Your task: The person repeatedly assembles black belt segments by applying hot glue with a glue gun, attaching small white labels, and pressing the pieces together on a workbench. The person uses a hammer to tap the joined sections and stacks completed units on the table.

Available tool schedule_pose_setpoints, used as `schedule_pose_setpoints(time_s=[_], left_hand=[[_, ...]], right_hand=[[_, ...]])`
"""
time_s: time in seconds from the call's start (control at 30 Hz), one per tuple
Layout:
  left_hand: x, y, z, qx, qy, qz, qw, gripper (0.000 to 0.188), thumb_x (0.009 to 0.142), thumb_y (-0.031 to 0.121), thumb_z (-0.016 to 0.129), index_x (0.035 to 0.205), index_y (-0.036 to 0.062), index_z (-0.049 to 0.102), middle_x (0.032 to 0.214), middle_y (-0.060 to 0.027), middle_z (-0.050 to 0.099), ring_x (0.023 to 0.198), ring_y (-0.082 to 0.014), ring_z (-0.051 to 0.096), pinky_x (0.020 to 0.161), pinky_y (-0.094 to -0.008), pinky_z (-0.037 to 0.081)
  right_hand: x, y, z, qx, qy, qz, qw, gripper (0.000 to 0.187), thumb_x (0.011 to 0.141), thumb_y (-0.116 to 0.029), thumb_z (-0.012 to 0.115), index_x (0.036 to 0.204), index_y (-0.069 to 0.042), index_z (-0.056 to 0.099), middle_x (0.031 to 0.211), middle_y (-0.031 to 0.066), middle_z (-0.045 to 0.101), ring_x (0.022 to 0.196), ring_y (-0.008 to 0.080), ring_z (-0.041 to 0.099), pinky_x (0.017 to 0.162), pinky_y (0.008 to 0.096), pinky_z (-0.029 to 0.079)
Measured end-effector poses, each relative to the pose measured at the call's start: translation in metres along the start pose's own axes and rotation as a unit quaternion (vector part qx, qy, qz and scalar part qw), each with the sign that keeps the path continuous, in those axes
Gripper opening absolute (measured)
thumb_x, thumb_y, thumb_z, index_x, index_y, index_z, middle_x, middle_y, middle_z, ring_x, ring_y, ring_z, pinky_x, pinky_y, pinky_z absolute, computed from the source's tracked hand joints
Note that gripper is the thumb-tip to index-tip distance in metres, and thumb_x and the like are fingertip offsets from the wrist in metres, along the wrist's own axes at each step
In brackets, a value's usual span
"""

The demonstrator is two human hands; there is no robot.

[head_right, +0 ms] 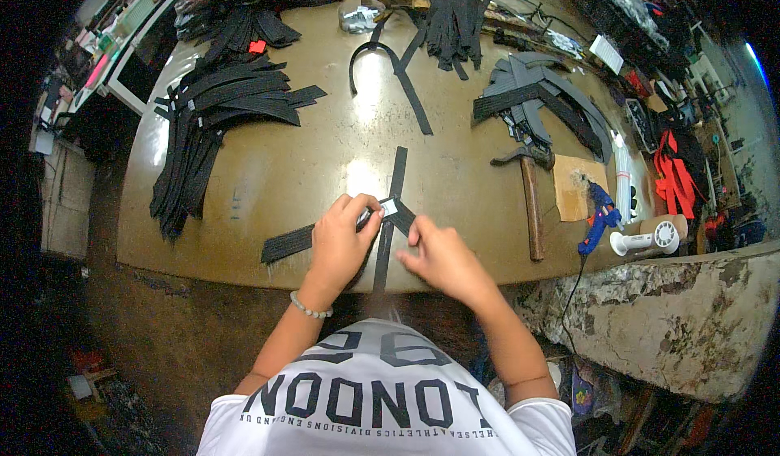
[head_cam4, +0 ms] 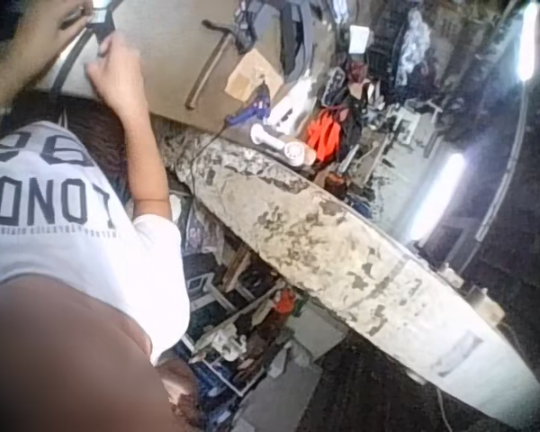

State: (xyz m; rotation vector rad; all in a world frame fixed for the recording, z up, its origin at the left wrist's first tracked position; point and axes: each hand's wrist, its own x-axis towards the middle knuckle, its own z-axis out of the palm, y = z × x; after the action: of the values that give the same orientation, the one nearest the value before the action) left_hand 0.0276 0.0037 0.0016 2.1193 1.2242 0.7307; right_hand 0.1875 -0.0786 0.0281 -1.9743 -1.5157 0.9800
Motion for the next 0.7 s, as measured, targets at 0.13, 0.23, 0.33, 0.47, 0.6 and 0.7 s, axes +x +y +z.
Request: schedule_pose_setpoints(time_s=[0.13, 0.23, 0.33, 0.47, 0.6, 0.7], left_hand=[[-0.002, -0.001, 0.002, -0.02, 0.0, -0.022, 1.0, 0.012, 0.086, 0.022, 0.07, 0.093, 0.0127, 0.067, 0.082, -0.0107, 0.06, 0.072, -0.0321, 0.062, 0.063, -0.0422, 0.048], [-0.002, -0.003, 0.002, -0.025, 0.001, -0.011, 1.0, 0.012, 0.086, 0.022, 0.07, 0.093, 0.0129, 0.068, 0.081, -0.0106, 0.06, 0.072, -0.0318, 0.062, 0.064, -0.0416, 0.048], [-0.002, -0.006, 0.003, -0.017, 0.005, 0.008, 1.0, 0.01, 0.088, 0.022, 0.068, 0.093, 0.0145, 0.068, 0.083, -0.0088, 0.06, 0.069, -0.031, 0.063, 0.061, -0.0418, 0.05], [-0.002, -0.008, 0.003, -0.02, 0.003, 0.009, 1.0, 0.009, 0.089, 0.022, 0.067, 0.093, 0.0146, 0.069, 0.084, -0.0084, 0.06, 0.067, -0.0303, 0.063, 0.06, -0.0411, 0.05], [-0.002, -0.008, 0.003, -0.047, 0.01, -0.003, 0.999, 0.01, 0.087, 0.021, 0.069, 0.091, 0.0126, 0.07, 0.082, -0.0093, 0.06, 0.065, -0.029, 0.062, 0.059, -0.0397, 0.049], [-0.002, -0.008, 0.005, -0.057, 0.024, -0.006, 0.998, 0.012, 0.085, 0.022, 0.071, 0.091, 0.0118, 0.071, 0.078, -0.0102, 0.059, 0.063, -0.0274, 0.059, 0.059, -0.0381, 0.047]], right_hand=[[-0.018, -0.015, 0.023, -0.053, 0.056, -0.089, 0.993, 0.035, 0.08, -0.016, 0.074, 0.099, -0.003, 0.048, 0.08, 0.0197, 0.062, 0.075, 0.0421, 0.064, 0.064, 0.0483, 0.051], [-0.002, -0.009, 0.02, -0.071, 0.126, -0.18, 0.973, 0.03, 0.079, -0.005, 0.069, 0.105, -0.004, 0.053, 0.099, 0.0179, 0.06, 0.083, 0.0413, 0.063, 0.069, 0.0465, 0.052], [0.033, 0.008, 0.001, 0.058, 0.119, -0.205, 0.97, 0.017, 0.081, 0.003, 0.065, 0.098, 0.001, 0.063, 0.096, 0.0163, 0.061, 0.081, 0.0308, 0.067, 0.07, 0.035, 0.054], [0.063, 0.017, -0.009, 0.213, 0.022, -0.121, 0.969, 0.012, 0.087, 0.009, 0.063, 0.098, 0.006, 0.065, 0.094, 0.0087, 0.061, 0.066, 0.0139, 0.068, 0.058, 0.0271, 0.056], [0.067, 0.016, -0.005, 0.212, 0.029, -0.082, 0.973, 0.01, 0.088, 0.006, 0.065, 0.098, 0.006, 0.065, 0.095, 0.0076, 0.059, 0.062, 0.014, 0.067, 0.053, 0.026, 0.056], [0.065, 0.019, -0.004, 0.2, 0.039, -0.084, 0.975, 0.011, 0.086, 0.006, 0.066, 0.097, 0.006, 0.065, 0.095, 0.0081, 0.059, 0.061, 0.0141, 0.067, 0.05, 0.0261, 0.055]])
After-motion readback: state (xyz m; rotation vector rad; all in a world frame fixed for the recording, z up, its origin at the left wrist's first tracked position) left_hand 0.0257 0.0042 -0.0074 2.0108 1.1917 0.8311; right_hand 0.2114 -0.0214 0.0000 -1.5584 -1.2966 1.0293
